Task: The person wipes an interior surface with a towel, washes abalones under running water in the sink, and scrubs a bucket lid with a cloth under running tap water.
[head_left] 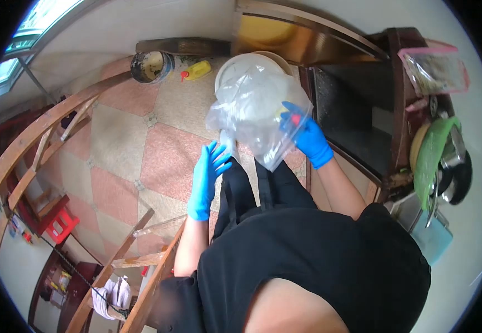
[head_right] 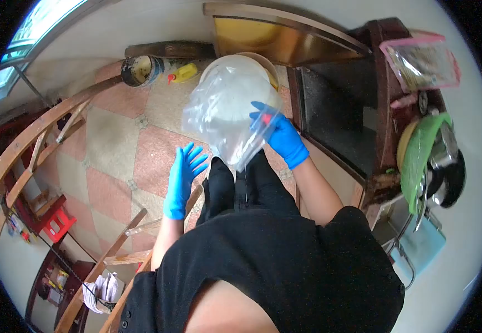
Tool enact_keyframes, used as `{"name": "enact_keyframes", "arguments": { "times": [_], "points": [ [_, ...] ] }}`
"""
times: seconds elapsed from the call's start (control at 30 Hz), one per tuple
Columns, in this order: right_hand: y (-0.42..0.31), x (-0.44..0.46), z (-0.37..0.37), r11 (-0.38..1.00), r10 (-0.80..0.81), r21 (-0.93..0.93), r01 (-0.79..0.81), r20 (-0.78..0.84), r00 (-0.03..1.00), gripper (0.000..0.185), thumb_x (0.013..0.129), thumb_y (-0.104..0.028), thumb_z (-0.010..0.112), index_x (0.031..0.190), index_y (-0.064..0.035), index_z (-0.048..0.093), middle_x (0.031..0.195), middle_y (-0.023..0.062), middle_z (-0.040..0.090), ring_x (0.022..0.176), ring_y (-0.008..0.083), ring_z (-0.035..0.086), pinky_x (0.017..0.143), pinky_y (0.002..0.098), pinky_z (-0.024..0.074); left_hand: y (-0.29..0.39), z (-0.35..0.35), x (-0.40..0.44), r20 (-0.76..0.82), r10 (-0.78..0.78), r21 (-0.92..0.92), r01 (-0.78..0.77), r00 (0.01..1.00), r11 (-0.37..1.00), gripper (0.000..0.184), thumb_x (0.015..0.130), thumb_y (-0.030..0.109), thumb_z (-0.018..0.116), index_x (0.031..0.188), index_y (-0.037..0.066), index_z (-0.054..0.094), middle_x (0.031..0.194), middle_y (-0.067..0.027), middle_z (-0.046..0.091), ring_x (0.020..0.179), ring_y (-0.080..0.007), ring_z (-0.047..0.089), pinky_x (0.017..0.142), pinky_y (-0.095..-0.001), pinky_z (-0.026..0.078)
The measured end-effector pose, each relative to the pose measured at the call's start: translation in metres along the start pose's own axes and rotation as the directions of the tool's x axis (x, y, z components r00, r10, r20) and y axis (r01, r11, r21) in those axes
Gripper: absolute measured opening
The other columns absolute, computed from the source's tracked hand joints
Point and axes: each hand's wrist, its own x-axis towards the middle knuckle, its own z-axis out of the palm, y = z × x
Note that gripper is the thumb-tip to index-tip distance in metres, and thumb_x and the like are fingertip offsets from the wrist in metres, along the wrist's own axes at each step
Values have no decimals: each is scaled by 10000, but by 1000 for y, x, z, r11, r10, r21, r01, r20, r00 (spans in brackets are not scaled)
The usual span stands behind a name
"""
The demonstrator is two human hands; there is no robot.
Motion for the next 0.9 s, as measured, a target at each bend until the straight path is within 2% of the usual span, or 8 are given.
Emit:
{"name": "enact_keyframes", "arguments": {
  "times": [0.07,0.13,0.23,0.3,0.37,0.4,0.6,0.9],
  "points": [
    [-12,-35,5,963,86,237,-130,185,979,492,918,-199,550,1338,43,462,1145,136,613,1052,238,593,949,399,473,5,16,7,79,-110,-168,122,991,978,738,944,565,441,1408,-6,383,1331,-196,507,1202,-303,514,1023,-441,418],
    [-17,-59,9,990,70,107,-88,168,983,486,919,-201,556,1327,49,473,1125,141,621,1021,237,604,930,399,481,19,35,5,489,-78,-521,363,869,773,799,919,627,415,1403,-8,383,1356,-199,481,1240,-315,475,1048,-470,383],
    [-28,-89,25,997,5,-79,4,114,993,463,916,-215,580,1286,56,515,1068,140,640,942,228,628,881,388,501,30,45,1,543,-56,-316,266,838,911,750,938,590,422,1393,-6,399,1344,-181,502,1231,-313,482,1060,-479,364],
    [-36,-106,25,976,-80,-191,104,129,988,442,914,-211,582,1263,56,535,1070,144,640,934,223,628,874,393,506,38,48,-5,536,-101,-249,272,838,930,628,959,454,491,1382,-5,420,1317,-151,531,1211,-286,506,1048,-455,386],
    [-44,-119,25,945,-118,-301,125,41,992,434,907,-198,585,1260,50,539,1091,140,641,952,227,629,876,391,506,49,50,-14,563,-12,27,-5,826,1000,519,943,271,549,1370,-5,442,1298,-127,548,1192,-246,526,1023,-416,417],
    [-48,-124,25,907,-147,-405,118,-41,988,426,901,-185,588,1257,45,543,1112,136,642,969,230,631,879,389,506,50,48,-12,548,6,1,-7,836,1000,486,917,155,569,1363,-3,459,1271,-115,570,1150,-217,559,993,-373,445],
    [-60,-155,29,910,-254,-391,140,-257,933,405,870,-134,596,1249,9,575,1216,96,625,1069,201,618,926,345,481,75,37,-14,504,115,154,-220,856,963,454,924,116,556,1355,-3,476,1211,-96,617,1078,-188,600,930,-310,466],
    [-52,-179,60,883,-319,-430,191,-248,915,401,879,-146,575,1252,3,585,1220,101,628,1082,194,609,937,336,459,88,27,-26,516,178,198,-320,838,927,467,928,112,546,1376,10,462,1233,-92,607,1077,-175,604,893,-286,476]
  ]
}}
